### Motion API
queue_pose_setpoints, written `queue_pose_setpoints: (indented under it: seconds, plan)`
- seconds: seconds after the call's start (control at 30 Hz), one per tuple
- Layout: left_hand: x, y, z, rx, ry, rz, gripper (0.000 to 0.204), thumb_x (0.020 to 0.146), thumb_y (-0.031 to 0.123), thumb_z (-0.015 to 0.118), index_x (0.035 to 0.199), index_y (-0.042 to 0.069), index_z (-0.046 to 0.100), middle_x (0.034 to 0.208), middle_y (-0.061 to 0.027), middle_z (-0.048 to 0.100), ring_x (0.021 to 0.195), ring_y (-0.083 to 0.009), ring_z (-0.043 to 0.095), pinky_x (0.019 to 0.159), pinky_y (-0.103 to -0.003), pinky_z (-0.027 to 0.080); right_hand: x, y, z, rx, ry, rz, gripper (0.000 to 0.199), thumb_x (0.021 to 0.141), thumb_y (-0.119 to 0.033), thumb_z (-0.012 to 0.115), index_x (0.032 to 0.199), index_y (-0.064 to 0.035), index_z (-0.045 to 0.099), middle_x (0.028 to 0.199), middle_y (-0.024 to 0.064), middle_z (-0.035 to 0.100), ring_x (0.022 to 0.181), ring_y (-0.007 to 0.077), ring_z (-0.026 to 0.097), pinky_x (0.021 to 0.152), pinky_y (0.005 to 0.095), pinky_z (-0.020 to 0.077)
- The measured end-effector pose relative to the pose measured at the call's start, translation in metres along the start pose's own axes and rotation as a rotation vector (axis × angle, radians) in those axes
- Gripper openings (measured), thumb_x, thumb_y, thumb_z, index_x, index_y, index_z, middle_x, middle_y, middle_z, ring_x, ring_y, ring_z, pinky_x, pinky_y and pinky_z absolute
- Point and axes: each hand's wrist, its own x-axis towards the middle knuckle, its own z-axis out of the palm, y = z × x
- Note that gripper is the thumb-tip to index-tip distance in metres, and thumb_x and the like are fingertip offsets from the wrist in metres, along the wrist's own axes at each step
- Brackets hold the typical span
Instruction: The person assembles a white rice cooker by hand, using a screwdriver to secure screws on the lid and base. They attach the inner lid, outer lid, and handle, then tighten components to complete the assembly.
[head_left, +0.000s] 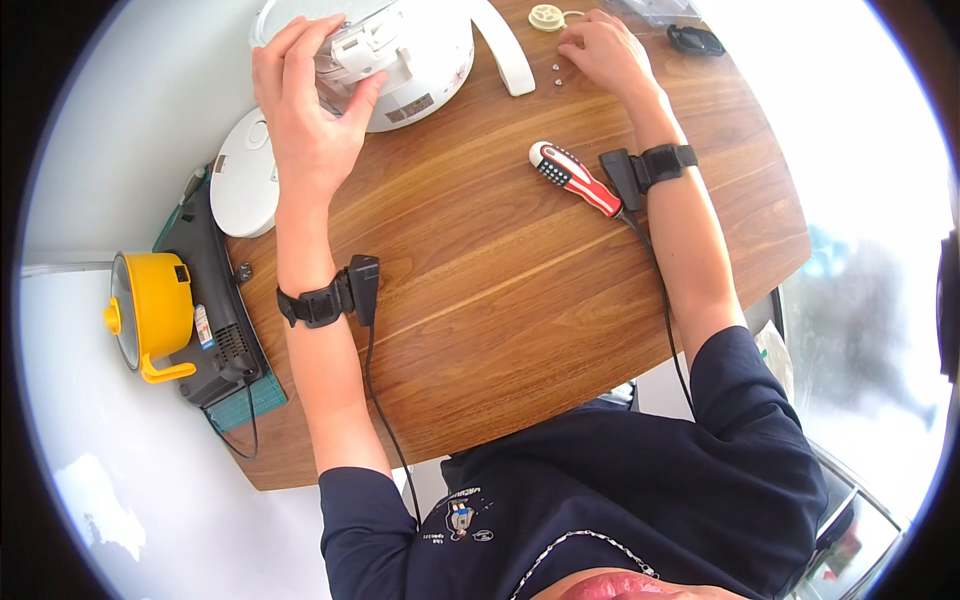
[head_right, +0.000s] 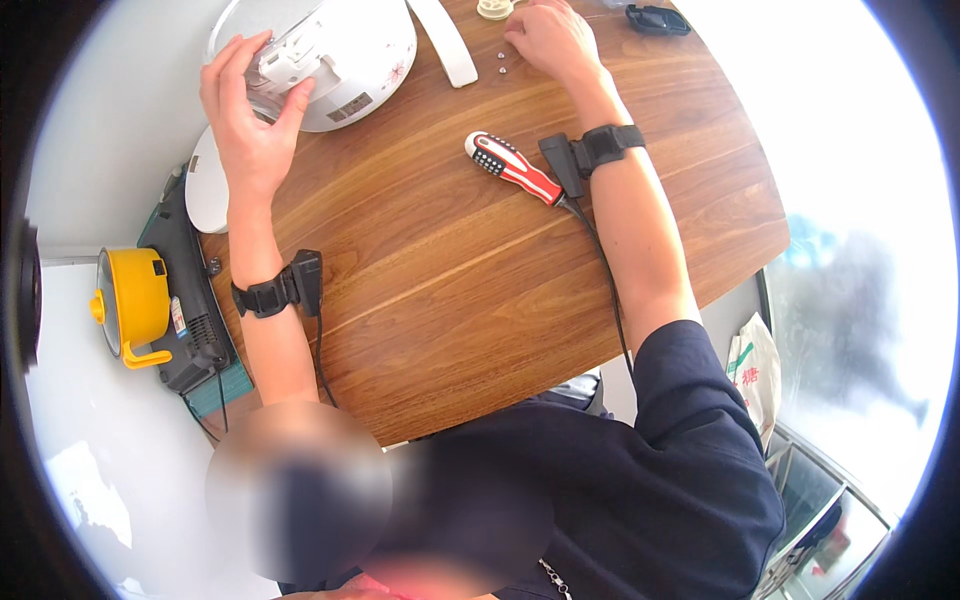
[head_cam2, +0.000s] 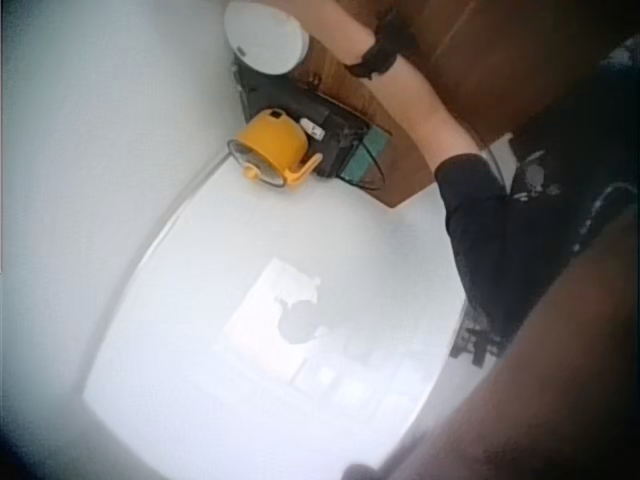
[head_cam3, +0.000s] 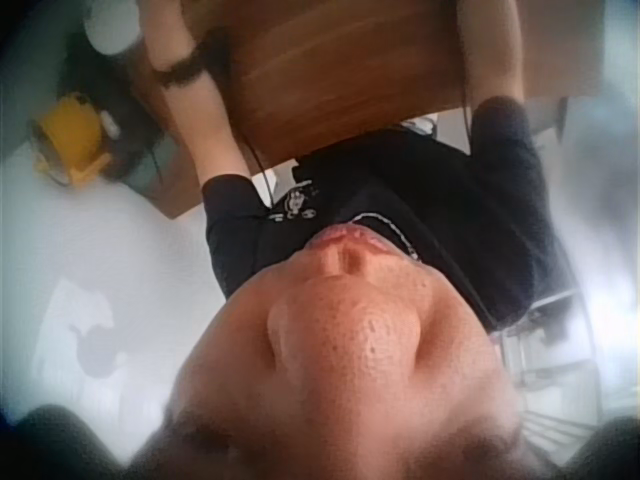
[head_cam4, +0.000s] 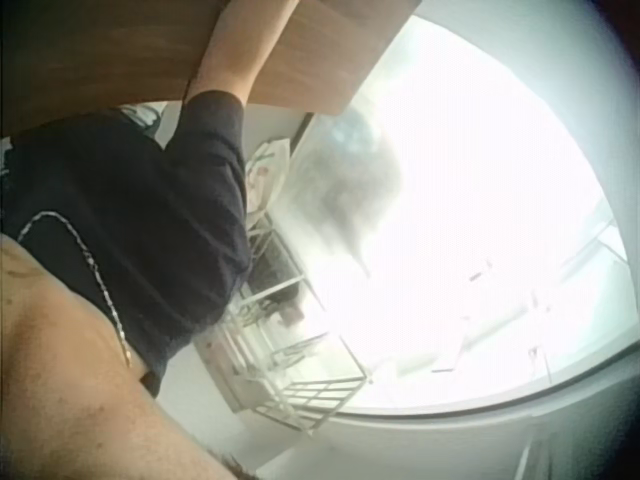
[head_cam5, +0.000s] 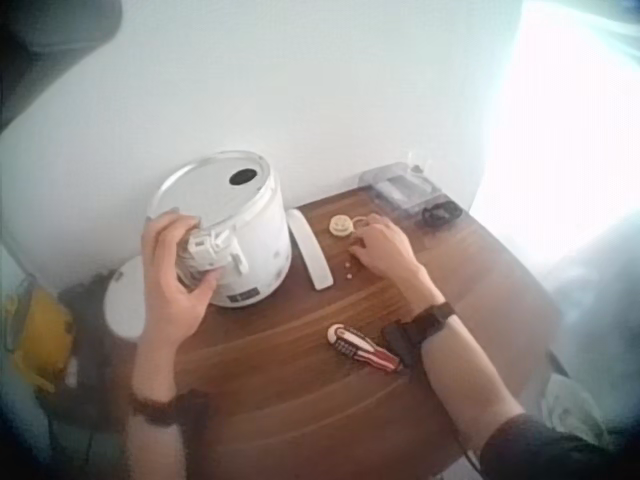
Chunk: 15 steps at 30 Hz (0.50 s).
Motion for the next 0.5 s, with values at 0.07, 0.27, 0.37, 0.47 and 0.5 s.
queue_pose_setpoints:
  seconds: [0.07, 0.27, 0.37, 0.47, 0.5]
  plan:
    - [0.000, 0.000, 0.000, 0.004, -0.004, -0.007, 0.062, 0.083, 0.011, 0.089, 0.139, 0.010, 0.062, 0.139, -0.0103, 0.058, 0.137, -0.0337, 0.052, 0.113, -0.044, 0.045, 0.000, -0.002, -0.002, 0.063, -0.036, 0.048, 0.018, 0.087, -0.024, 0.075, 0.098, -0.0109, 0.081, 0.109, 0.0134, 0.070, 0.115, 0.0348, 0.064, 0.100, 0.0459, 0.0517]
    - [-0.001, -0.001, -0.001, 0.011, -0.015, 0.003, 0.063, 0.083, 0.010, 0.088, 0.140, 0.010, 0.062, 0.141, -0.0109, 0.058, 0.136, -0.0331, 0.052, 0.113, -0.044, 0.045, 0.004, 0.004, 0.004, 0.204, 0.096, 0.079, 0.016, 0.090, -0.020, 0.075, 0.097, -0.0074, 0.080, 0.100, 0.0140, 0.073, 0.101, 0.0345, 0.069, 0.089, 0.0437, 0.0548]
    - [0.003, 0.003, -0.007, 0.024, -0.049, -0.001, 0.063, 0.084, 0.012, 0.088, 0.141, 0.011, 0.062, 0.143, -0.0114, 0.057, 0.137, -0.0325, 0.052, 0.113, -0.044, 0.045, 0.023, 0.014, -0.015, 0.397, 0.305, 0.176, 0.016, 0.097, -0.018, 0.072, 0.096, -0.0033, 0.078, 0.084, 0.0110, 0.076, 0.075, 0.0260, 0.071, 0.070, 0.0372, 0.0545]
    - [0.011, 0.012, -0.012, -0.019, -0.099, -0.018, 0.063, 0.085, 0.013, 0.087, 0.143, 0.011, 0.061, 0.145, -0.0116, 0.057, 0.136, -0.0314, 0.052, 0.113, -0.043, 0.044, 0.030, 0.032, -0.057, 0.948, 0.268, 0.345, 0.021, 0.104, -0.019, 0.067, 0.101, 0.0002, 0.075, 0.088, 0.0061, 0.074, 0.080, 0.0161, 0.069, 0.071, 0.0296, 0.0535]
    - [0.011, 0.012, -0.017, -0.049, -0.115, -0.022, 0.063, 0.086, 0.013, 0.086, 0.143, 0.011, 0.061, 0.145, -0.0112, 0.057, 0.136, -0.0310, 0.053, 0.114, -0.042, 0.044, 0.028, 0.029, -0.068, 1.058, 0.303, 0.356, 0.022, 0.105, -0.019, 0.066, 0.103, 0.0005, 0.074, 0.089, 0.0054, 0.073, 0.081, 0.0145, 0.068, 0.072, 0.0280, 0.0533]
